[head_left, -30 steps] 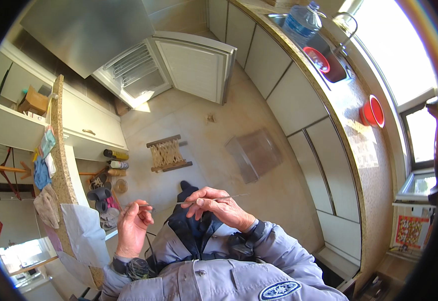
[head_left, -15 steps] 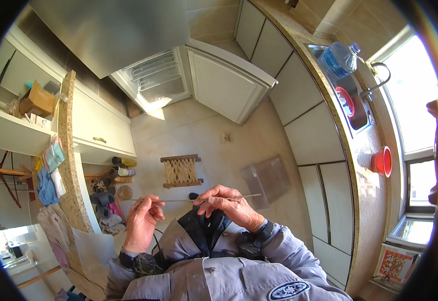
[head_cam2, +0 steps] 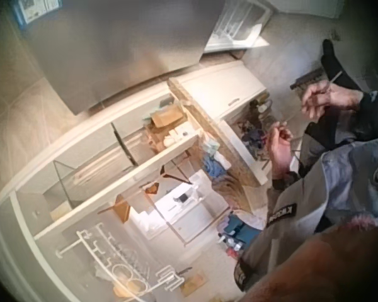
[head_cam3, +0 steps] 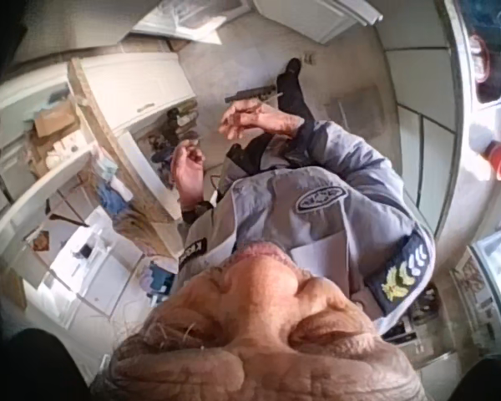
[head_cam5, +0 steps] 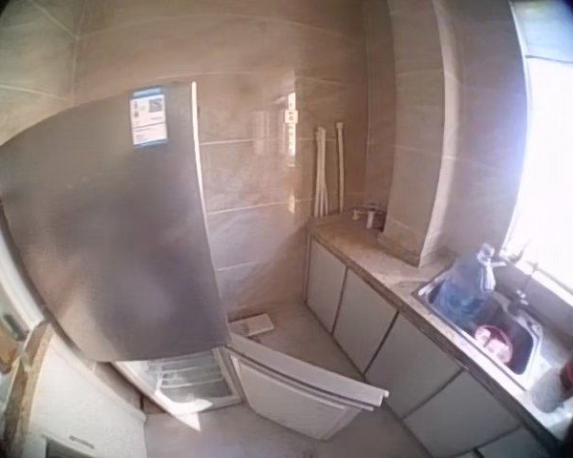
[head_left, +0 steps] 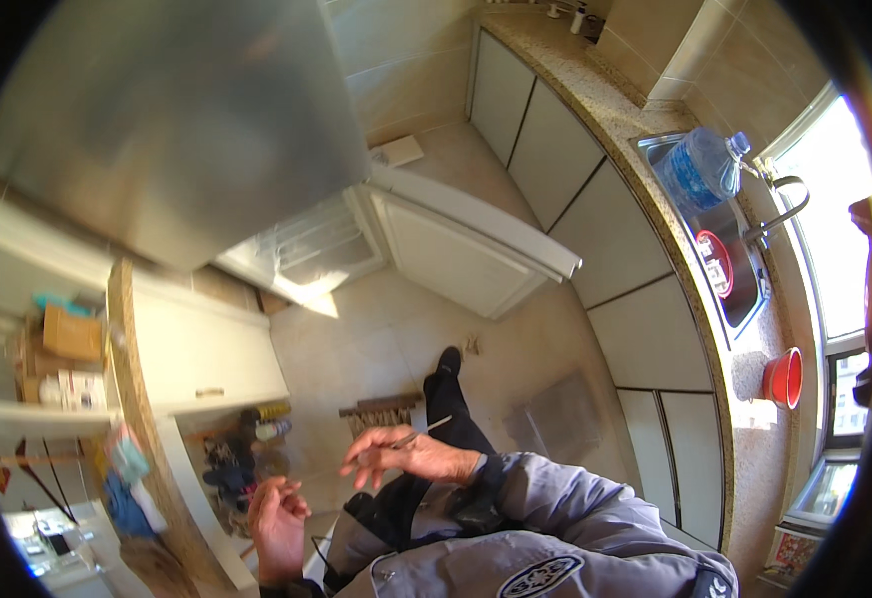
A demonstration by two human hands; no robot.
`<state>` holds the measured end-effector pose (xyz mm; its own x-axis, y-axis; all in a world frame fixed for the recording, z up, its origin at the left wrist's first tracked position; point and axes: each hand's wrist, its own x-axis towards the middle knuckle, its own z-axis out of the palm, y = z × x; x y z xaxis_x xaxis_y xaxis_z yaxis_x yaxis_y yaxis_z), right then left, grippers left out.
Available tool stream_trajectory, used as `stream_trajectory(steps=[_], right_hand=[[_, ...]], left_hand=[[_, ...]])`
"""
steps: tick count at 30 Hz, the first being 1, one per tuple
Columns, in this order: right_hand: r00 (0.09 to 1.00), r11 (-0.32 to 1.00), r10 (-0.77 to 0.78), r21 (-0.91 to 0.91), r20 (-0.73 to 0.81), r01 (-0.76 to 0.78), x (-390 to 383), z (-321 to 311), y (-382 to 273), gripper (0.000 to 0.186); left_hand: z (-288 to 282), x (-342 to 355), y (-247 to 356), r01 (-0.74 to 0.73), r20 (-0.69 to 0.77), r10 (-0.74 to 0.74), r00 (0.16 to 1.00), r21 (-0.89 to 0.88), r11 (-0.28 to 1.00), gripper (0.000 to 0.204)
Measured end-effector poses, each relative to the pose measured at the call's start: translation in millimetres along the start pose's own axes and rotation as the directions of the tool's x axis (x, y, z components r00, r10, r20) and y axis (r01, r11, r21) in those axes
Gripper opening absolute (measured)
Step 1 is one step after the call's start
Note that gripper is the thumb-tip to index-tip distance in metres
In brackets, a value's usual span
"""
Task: The person unpacks a white dome security camera from its box and places the packaging on a counter. Then the person retrieves a thin metal rod and uses it to poke and adjust a wire inside the top of an open freezer compartment.
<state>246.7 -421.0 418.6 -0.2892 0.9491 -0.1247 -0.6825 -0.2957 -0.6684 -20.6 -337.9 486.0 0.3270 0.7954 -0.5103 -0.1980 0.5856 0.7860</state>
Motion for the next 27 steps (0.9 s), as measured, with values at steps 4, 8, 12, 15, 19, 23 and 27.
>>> stream_trajectory(steps=[4, 8, 12, 15, 19, 23, 27], right_hand=[[0.997, 0.998, -0.018, 0.057, 0.070, 0.014, 38.4, -58.8, -47.2, 0.035], [0.995, 0.996, 0.013, 0.088, 0.095, -0.022, 48.7, -110.0, -97.7, 0.040], [0.988, 0.986, 0.135, -0.103, 0.071, -0.127, 48.4, -144.9, -132.7, 0.045], [0.985, 0.978, 0.171, -0.125, 0.011, -0.168, 45.9, -169.7, -133.1, 0.044], [0.984, 0.790, -0.021, -0.606, -0.179, -0.093, 46.9, -220.3, -96.0, 0.037], [0.808, 0.577, 0.024, -0.652, -0.589, -0.492, 39.3, -269.2, -35.7, 0.026], [0.612, 0.451, 0.050, -0.529, -0.789, -0.719, 22.6, -305.1, 15.8, 0.025]], left_hand=[[60.6, 69.8, 24.9, 0.005, -0.002, -0.005, 1.000, 0.091, 0.996, 0.020], [121.1, 120.2, 38.6, 0.048, -0.032, -0.044, 0.999, 0.137, 0.989, 0.019], [157.6, 149.3, 49.9, 0.055, -0.023, -0.052, 0.998, 0.155, 0.986, 0.019], [172.1, 164.2, 55.5, 0.082, -0.038, -0.077, 0.996, 0.166, 0.983, 0.020], [182.0, 183.9, 64.9, 0.103, -0.023, -0.100, 0.995, 0.222, 0.970, 0.020], [182.0, 205.0, 71.2, 0.148, -0.049, -0.140, 0.989, 0.295, 0.944, 0.021], [172.8, 243.6, 71.9, 0.213, -0.058, -0.207, 0.977, 0.369, 0.905, 0.022]])
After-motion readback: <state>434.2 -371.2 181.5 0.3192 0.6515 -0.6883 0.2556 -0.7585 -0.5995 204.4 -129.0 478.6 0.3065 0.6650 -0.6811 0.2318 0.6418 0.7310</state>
